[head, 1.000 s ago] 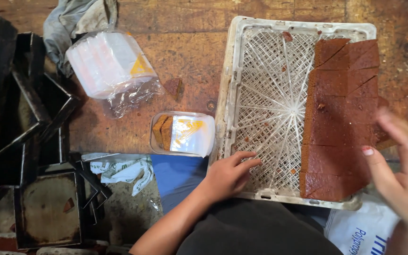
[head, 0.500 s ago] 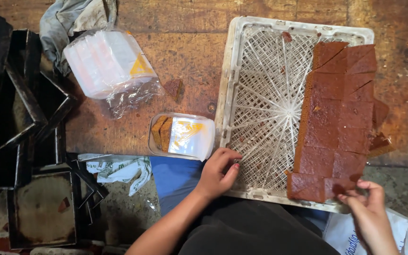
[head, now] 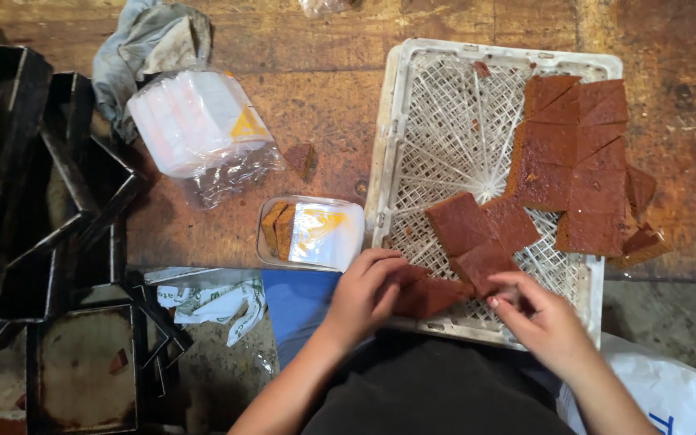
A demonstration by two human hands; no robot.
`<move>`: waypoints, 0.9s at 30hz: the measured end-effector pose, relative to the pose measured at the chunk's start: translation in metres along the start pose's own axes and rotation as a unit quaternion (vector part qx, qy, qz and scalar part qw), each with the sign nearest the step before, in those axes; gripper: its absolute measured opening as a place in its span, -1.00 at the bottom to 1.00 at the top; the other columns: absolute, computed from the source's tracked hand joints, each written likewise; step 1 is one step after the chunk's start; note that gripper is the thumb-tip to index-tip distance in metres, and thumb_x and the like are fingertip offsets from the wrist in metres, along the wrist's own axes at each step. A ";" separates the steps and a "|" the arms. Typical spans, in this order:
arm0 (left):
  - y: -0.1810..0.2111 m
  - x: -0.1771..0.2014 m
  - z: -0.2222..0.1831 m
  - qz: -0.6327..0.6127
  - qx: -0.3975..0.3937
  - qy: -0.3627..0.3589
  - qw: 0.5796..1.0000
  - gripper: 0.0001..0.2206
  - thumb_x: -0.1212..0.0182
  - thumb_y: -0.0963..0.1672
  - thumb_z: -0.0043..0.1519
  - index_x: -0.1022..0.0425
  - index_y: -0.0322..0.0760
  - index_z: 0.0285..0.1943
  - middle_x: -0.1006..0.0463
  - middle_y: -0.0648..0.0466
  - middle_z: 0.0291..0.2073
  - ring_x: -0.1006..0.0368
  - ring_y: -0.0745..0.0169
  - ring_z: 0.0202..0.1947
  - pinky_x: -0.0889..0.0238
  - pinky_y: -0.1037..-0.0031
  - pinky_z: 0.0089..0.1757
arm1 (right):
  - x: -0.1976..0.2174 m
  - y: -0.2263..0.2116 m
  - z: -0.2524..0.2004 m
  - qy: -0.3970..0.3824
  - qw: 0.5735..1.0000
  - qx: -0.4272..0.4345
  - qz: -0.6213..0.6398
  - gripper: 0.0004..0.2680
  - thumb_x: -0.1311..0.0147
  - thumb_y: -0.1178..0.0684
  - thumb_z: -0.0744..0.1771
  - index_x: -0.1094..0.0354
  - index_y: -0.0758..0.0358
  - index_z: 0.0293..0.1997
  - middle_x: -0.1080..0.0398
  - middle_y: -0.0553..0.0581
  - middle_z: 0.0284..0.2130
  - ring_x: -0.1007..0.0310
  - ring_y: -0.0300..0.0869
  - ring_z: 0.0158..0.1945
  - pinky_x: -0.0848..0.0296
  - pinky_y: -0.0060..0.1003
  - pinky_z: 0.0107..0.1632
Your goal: Flipping a tray of pre-cut cake pieces and then wrapping each piece individually in plastic film before placing them into a container.
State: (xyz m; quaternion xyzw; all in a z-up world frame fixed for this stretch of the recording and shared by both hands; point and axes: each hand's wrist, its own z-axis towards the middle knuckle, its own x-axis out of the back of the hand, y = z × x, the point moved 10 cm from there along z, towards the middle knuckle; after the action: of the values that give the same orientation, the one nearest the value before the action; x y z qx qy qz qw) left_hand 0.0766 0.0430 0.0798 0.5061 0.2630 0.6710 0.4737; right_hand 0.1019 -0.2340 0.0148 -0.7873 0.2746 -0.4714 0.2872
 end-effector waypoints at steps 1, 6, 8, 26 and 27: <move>-0.007 0.009 -0.002 0.001 0.001 0.003 1.000 -0.74 -0.05 -0.21 0.28 -0.45 -0.35 0.14 -0.48 -0.17 0.06 -0.46 -0.12 0.06 -0.34 0.21 0.11 | 0.002 -0.015 0.004 -0.002 1.000 0.002 -0.001 -0.74 -0.24 0.03 0.28 -0.50 -0.10 0.09 -0.62 -0.09 -0.36 -0.44 -0.34 -0.40 -0.36 -0.45 -0.19; -0.054 0.055 0.006 0.141 0.141 0.034 0.979 -0.87 -0.26 -0.16 0.28 -0.39 -0.25 -0.10 -0.54 -0.02 -0.13 -0.47 -0.05 -0.06 -0.28 0.30 -0.02 | -0.058 -0.093 0.012 -0.134 0.932 0.224 -0.252 -0.44 -0.20 0.07 0.21 -0.16 -0.03 0.41 -0.30 0.02 0.28 -0.31 -0.05 0.20 -0.34 -0.03 0.22; -0.059 0.051 0.001 0.168 0.185 -0.010 0.968 -0.92 -0.17 -0.16 0.30 -0.39 -0.23 -0.12 -0.57 -0.10 -0.27 -0.53 -0.19 -0.18 -0.37 0.14 -0.12 | -0.076 -0.080 0.024 -0.080 0.923 0.268 -0.263 -0.49 -0.20 0.06 0.19 -0.24 -0.03 0.33 -0.39 0.03 0.07 -0.40 -0.05 0.08 -0.42 -0.09 0.12; -0.028 0.051 0.019 -0.017 0.237 0.029 0.971 -0.69 -0.18 -0.28 0.14 -0.65 -0.24 0.04 -0.66 -0.11 -0.12 -0.61 -0.04 -0.23 -0.52 0.33 -0.28 | -0.012 -0.167 0.024 0.041 0.910 0.316 0.266 -0.60 -0.29 0.41 0.10 -0.52 0.26 -0.02 -0.59 0.23 -0.17 -0.63 -0.08 -0.17 -0.60 -0.25 -0.16; -0.013 0.046 0.027 -0.008 0.200 0.008 0.980 -0.69 -0.17 -0.26 0.14 -0.66 -0.21 0.04 -0.67 -0.06 -0.12 -0.63 -0.14 -0.15 -0.54 0.25 -0.17 | -0.012 -0.201 0.004 0.087 0.887 0.414 0.185 -0.72 -0.37 0.35 0.10 -0.61 0.20 -0.19 -0.59 0.19 -0.25 -0.65 -0.07 -0.27 -0.60 -0.33 -0.27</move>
State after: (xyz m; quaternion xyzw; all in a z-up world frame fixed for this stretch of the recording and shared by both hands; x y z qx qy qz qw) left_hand 0.1047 0.0863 0.0980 0.5830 0.4000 0.6050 0.3663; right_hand 0.1328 -0.0871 0.1492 -0.4876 0.2191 -0.5474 0.6439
